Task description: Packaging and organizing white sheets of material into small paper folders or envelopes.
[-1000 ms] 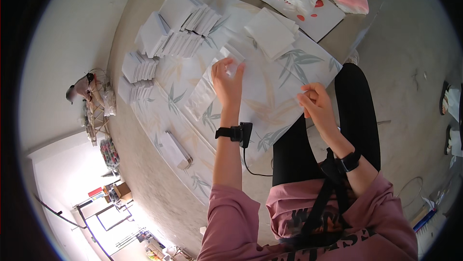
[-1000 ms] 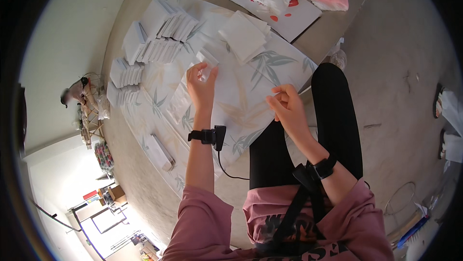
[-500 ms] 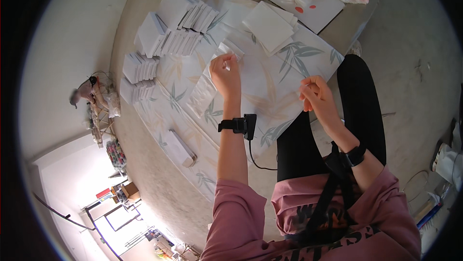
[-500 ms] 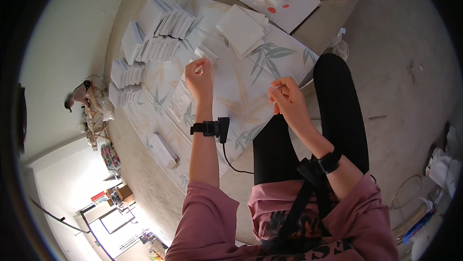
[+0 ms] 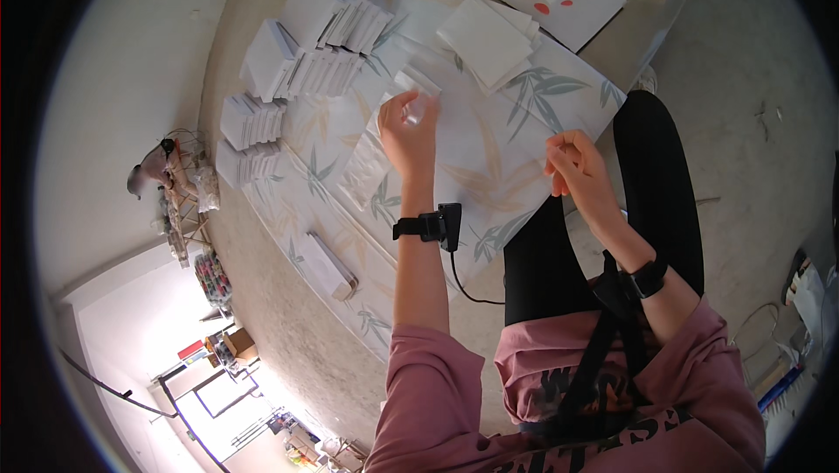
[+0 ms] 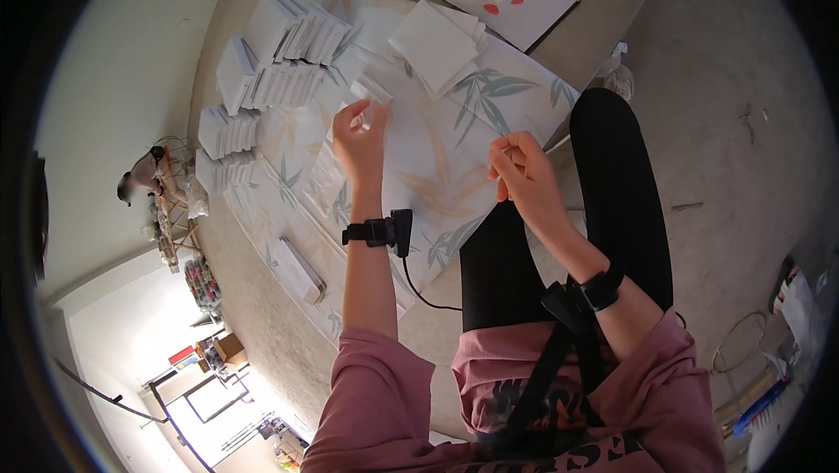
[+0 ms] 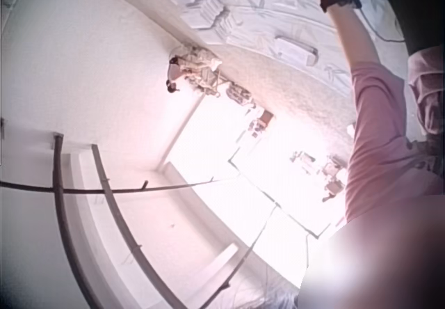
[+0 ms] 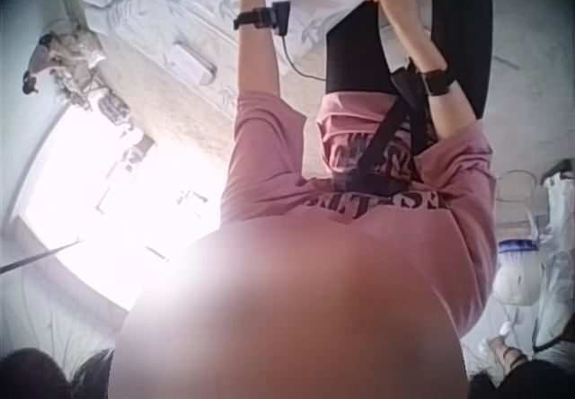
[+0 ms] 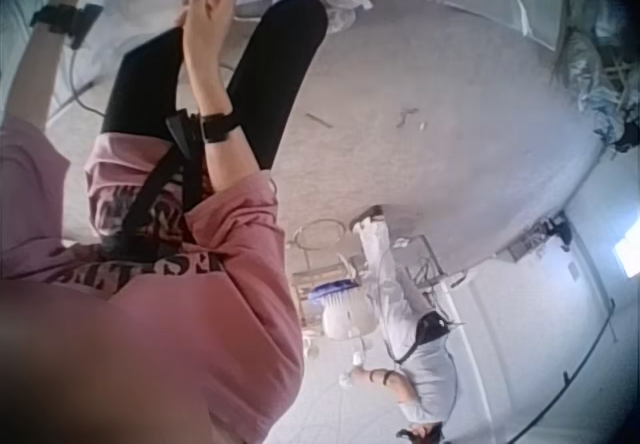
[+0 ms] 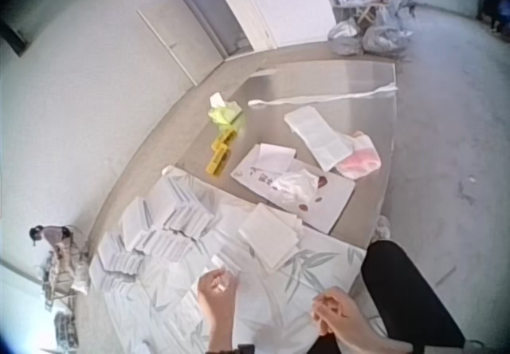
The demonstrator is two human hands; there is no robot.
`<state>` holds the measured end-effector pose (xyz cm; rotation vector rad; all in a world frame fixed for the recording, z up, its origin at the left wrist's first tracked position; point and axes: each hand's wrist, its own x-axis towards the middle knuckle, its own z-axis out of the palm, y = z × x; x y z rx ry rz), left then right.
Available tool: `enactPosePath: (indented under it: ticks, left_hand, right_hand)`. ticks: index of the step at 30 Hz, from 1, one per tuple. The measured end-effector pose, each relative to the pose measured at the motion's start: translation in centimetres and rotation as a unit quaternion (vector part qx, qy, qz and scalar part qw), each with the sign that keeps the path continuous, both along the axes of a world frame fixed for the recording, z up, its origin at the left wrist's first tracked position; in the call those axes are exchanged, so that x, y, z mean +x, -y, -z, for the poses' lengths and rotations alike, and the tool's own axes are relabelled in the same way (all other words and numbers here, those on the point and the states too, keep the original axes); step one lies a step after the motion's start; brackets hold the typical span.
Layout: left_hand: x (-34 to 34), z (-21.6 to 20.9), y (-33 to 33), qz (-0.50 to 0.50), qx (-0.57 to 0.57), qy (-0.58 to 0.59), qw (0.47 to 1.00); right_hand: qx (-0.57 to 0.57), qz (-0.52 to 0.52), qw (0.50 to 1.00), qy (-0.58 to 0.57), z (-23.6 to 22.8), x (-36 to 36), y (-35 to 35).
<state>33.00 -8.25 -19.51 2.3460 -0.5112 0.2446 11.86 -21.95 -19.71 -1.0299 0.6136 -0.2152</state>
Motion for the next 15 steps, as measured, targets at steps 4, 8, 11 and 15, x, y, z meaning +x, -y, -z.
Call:
enactPosePath:
  ticks: [4,8,11,15]
  left_hand:
    - [0.2,0.0,0.0,0.031,0.078,0.074,0.994]
    - [0.7,0.5,-0.3,0.02,0.043,0.045,0.998]
    - [0.7,0.7,-0.4,-0.012,-0.019,0.0,1.0]
    - [0.4,0.1,-1.6,-0.066,-0.159,-0.034,0.984]
  right_hand:
    - [-0.003,-0.005,1.0,-0.005,0.1,0.1,0.0]
    - [0.0,-0.005,1.0,-0.01,0.0,0.1,0.1]
    - [0.002,-0.004,1.0,-0.008,0.1,0.0,0.1]
    - [0.003,-0.009,1.0,-0.002,0.0,0.1,-0.1]
